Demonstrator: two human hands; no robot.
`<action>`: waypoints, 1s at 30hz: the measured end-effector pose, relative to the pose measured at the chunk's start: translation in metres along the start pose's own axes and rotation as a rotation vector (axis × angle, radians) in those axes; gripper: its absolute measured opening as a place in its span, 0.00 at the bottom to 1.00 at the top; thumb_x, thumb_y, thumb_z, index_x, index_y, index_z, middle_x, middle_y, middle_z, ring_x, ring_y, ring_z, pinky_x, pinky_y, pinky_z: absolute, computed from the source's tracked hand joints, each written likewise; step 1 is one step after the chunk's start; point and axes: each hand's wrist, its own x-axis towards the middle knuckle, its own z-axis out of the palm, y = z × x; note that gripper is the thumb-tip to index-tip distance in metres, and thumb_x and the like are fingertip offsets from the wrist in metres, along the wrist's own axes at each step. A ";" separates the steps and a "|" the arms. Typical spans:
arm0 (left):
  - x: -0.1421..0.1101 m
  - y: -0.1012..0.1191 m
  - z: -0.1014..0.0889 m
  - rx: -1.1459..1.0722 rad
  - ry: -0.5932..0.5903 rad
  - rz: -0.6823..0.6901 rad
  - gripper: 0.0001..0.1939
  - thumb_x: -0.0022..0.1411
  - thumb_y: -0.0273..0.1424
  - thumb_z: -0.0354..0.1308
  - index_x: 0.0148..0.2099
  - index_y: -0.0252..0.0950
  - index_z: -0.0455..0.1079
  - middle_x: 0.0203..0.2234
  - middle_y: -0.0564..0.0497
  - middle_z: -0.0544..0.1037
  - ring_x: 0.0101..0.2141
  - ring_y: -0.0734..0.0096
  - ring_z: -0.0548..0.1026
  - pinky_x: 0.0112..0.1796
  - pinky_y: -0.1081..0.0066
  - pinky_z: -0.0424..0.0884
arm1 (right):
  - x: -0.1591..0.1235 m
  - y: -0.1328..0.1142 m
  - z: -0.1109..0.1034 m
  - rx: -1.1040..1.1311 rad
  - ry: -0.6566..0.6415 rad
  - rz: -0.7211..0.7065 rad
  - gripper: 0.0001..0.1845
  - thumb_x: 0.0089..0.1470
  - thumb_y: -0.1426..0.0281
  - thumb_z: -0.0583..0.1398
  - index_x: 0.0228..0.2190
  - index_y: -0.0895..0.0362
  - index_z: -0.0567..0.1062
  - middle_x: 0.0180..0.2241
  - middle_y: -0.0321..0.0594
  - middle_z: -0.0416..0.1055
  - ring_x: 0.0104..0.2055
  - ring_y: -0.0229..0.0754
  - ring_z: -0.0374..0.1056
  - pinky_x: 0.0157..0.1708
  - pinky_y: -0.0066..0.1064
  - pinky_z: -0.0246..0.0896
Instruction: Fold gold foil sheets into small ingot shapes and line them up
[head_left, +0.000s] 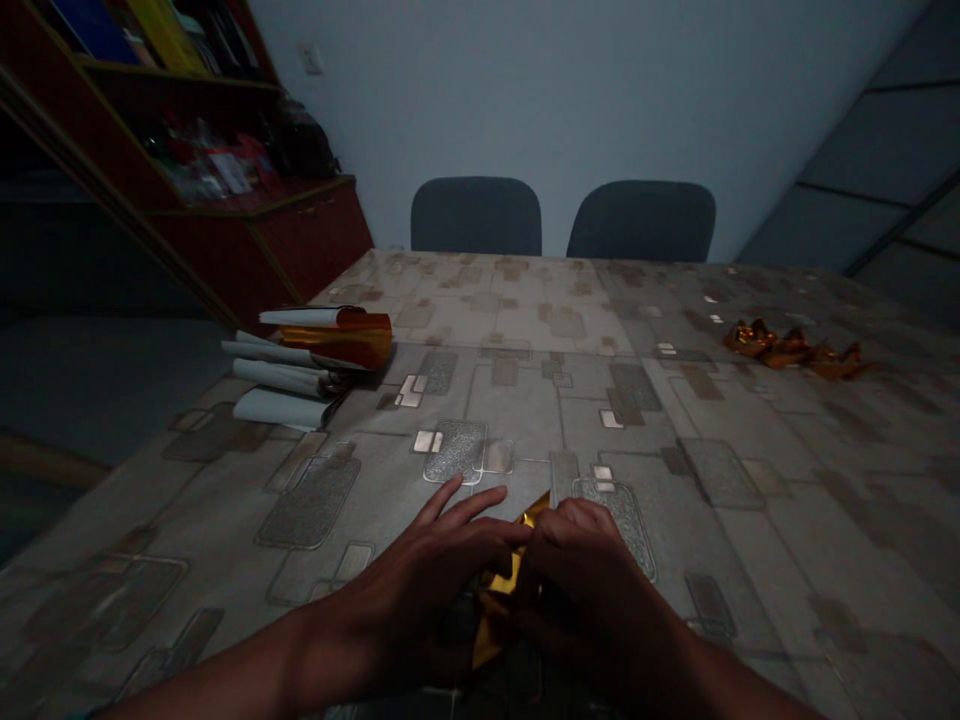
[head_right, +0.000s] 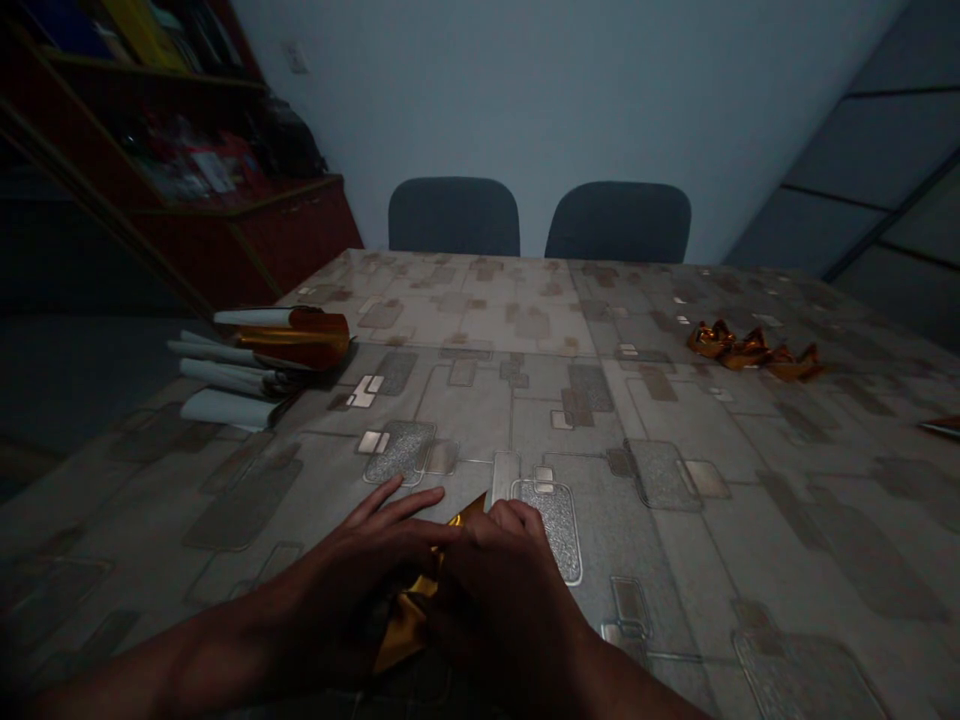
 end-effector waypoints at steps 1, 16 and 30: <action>-0.001 0.000 -0.001 -0.002 -0.014 -0.012 0.39 0.61 0.24 0.59 0.69 0.45 0.46 0.65 0.45 0.63 0.68 0.53 0.50 0.65 0.41 0.40 | -0.001 0.001 0.000 0.002 0.002 -0.003 0.06 0.49 0.70 0.63 0.32 0.53 0.73 0.29 0.35 0.72 0.31 0.43 0.64 0.34 0.37 0.47; 0.016 0.010 0.004 0.069 -0.026 -0.065 0.28 0.65 0.33 0.59 0.64 0.47 0.53 0.61 0.49 0.69 0.67 0.49 0.53 0.62 0.32 0.42 | 0.002 0.000 0.005 -0.066 0.061 -0.021 0.06 0.43 0.73 0.59 0.28 0.54 0.71 0.26 0.35 0.71 0.28 0.42 0.62 0.32 0.36 0.46; 0.017 0.005 0.009 0.137 -0.049 -0.061 0.24 0.62 0.32 0.61 0.59 0.45 0.61 0.60 0.49 0.71 0.66 0.43 0.55 0.60 0.29 0.45 | 0.003 -0.002 -0.002 -0.017 -0.043 0.026 0.13 0.49 0.69 0.63 0.40 0.52 0.75 0.33 0.38 0.75 0.34 0.46 0.65 0.37 0.39 0.50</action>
